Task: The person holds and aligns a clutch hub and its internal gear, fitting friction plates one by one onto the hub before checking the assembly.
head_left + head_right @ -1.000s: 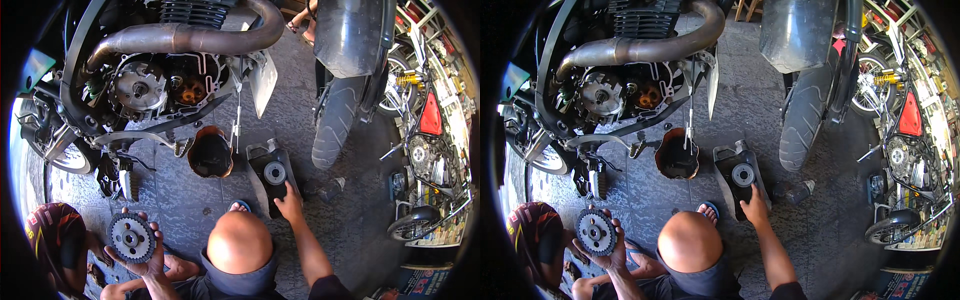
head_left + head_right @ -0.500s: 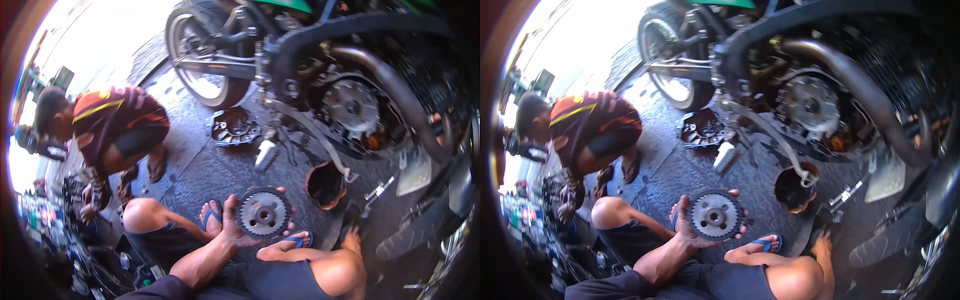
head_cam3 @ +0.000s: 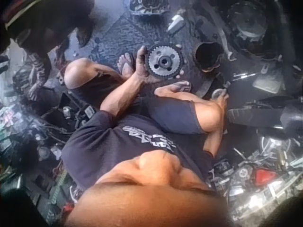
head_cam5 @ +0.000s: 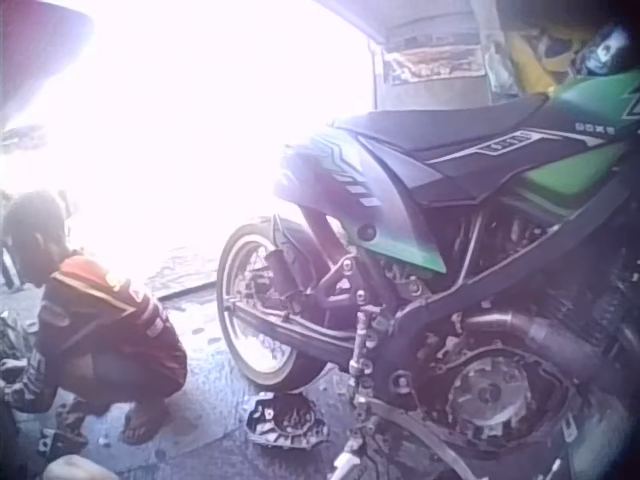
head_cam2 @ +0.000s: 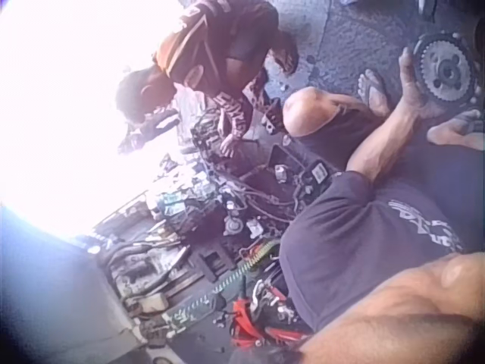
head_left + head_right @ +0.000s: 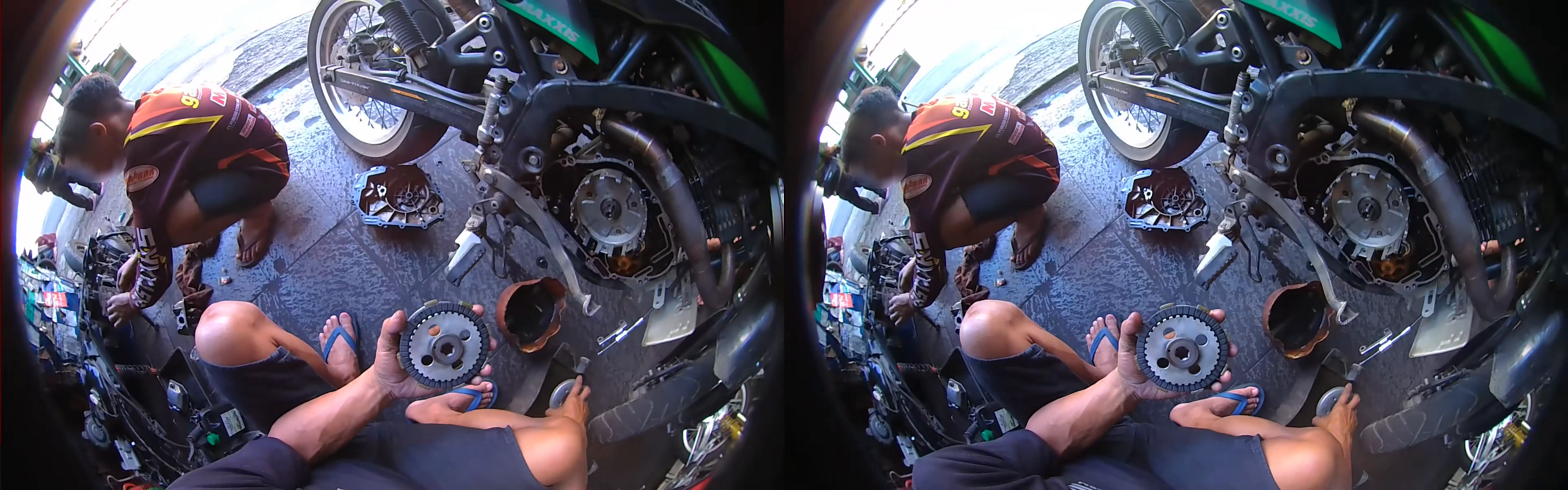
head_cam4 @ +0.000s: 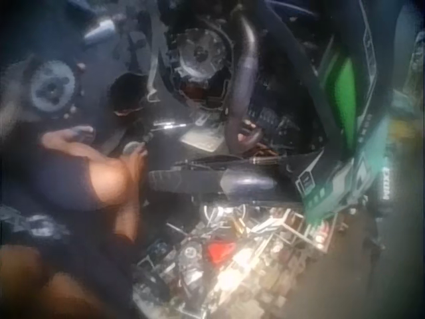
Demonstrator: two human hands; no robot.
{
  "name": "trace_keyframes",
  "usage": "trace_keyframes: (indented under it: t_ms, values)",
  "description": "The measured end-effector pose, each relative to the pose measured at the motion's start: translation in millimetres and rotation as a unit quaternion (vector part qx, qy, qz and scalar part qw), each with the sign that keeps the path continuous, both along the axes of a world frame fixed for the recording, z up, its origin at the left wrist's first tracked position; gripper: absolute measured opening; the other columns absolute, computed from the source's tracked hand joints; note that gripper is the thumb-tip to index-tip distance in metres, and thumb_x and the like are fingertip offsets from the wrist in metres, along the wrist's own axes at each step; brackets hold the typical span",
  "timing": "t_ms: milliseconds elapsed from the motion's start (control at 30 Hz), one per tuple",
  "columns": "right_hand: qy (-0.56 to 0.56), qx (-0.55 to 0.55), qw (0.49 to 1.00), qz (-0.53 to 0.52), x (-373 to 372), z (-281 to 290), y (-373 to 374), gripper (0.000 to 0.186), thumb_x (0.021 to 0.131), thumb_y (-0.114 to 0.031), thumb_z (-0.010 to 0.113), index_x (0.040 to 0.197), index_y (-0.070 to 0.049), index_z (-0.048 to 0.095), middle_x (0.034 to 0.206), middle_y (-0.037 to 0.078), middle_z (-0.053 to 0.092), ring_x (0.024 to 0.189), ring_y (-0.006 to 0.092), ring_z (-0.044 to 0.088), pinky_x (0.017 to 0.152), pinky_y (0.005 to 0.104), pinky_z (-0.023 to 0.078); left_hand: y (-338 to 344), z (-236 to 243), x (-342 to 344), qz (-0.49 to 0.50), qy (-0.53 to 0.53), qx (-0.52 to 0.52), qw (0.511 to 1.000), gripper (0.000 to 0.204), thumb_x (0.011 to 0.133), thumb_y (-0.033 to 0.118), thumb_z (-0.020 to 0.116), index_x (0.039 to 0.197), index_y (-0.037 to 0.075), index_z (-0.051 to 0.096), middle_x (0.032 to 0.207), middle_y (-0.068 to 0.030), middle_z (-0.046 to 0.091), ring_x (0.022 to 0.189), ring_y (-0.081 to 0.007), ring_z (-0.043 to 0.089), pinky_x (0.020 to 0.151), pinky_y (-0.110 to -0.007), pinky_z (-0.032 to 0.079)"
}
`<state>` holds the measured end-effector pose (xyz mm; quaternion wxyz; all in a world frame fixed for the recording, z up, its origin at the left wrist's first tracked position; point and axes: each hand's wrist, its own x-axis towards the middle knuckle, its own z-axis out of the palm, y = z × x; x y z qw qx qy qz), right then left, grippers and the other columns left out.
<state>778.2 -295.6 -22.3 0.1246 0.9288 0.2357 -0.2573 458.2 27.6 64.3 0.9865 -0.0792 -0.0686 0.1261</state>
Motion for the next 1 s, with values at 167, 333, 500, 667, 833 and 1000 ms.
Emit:
trace_keyframes:
  t_ms: [167, 333, 500, 667, 833, 1000]
  values:
    - [0.005, 0.090, 0.994, -0.064, -16.0, 116.8, 28.6, 0.134, 0.055, -0.029, 0.097, 0.161, 0.001, 0.022, 0.149, 0.035, 0.045, 0.139, 0.0496, 0.046, 0.118, 0.0506, 0.041, 4.4, 9.7, -9.6, 0.005, 0.005, 0.006, 1.000, 0.110, 0.077, 0.070, 0.076, 0.159, 0.014, 0.030, 0.150, -0.0281, 0.044, 0.129, -0.0496, 0.056, 0.111, -0.063, 0.045]
    - [-0.028, 0.326, 0.945, -0.015, -25.9, 216.9, 30.9, 0.134, 0.055, -0.032, 0.096, 0.161, 0.003, 0.024, 0.150, 0.034, 0.046, 0.139, 0.0449, 0.047, 0.119, 0.0472, 0.037, 4.4, 13.1, -16.2, 0.011, -0.012, 0.000, 1.000, 0.109, 0.077, 0.069, 0.076, 0.159, 0.015, 0.029, 0.150, -0.0276, 0.044, 0.129, -0.0485, 0.055, 0.109, -0.060, 0.047]
    - [0.144, 0.479, 0.861, -0.091, -108.2, 289.5, 110.4, 0.143, 0.053, -0.045, 0.098, 0.166, -0.008, 0.019, 0.145, 0.016, 0.044, 0.129, 0.0303, 0.052, 0.110, 0.0428, 0.043, 4.1, 7.7, -21.9, 0.031, -0.006, 0.017, 0.999, 0.113, 0.078, 0.074, 0.072, 0.161, 0.013, 0.026, 0.151, -0.0302, 0.041, 0.134, -0.0496, 0.050, 0.108, -0.063, 0.046]
    - [0.255, 0.503, 0.820, -0.097, -162.6, 300.0, 168.7, 0.157, 0.045, -0.052, 0.102, 0.164, 0.003, 0.015, 0.144, 0.014, 0.044, 0.127, 0.0262, 0.053, 0.106, 0.0385, 0.046, 7.5, 11.4, -33.3, 0.043, -0.038, 0.004, 0.998, 0.107, 0.079, 0.069, 0.074, 0.161, 0.016, 0.029, 0.152, -0.0268, 0.042, 0.131, -0.0480, 0.055, 0.108, -0.060, 0.047]
    - [0.364, 0.531, 0.761, -0.078, -170.8, 285.7, 186.8, 0.154, 0.046, -0.041, 0.105, 0.163, 0.004, 0.015, 0.153, 0.019, 0.042, 0.129, 0.0292, 0.054, 0.107, 0.0445, 0.046, 11.6, 9.8, -40.2, 0.067, -0.040, -0.005, 0.997, 0.108, 0.081, 0.069, 0.073, 0.162, 0.014, 0.028, 0.152, -0.0277, 0.042, 0.131, -0.0489, 0.055, 0.106, -0.060, 0.050]
    - [0.425, 0.538, 0.725, -0.064, -173.5, 265.5, 195.7, 0.153, 0.048, -0.041, 0.105, 0.163, 0.003, 0.015, 0.155, 0.019, 0.039, 0.129, 0.0276, 0.054, 0.104, 0.0422, 0.050, 12.6, 6.3, -40.4, 0.076, -0.049, -0.022, 0.996, 0.106, 0.082, 0.068, 0.072, 0.162, 0.013, 0.028, 0.152, -0.0283, 0.041, 0.132, -0.0491, 0.054, 0.106, -0.059, 0.051]
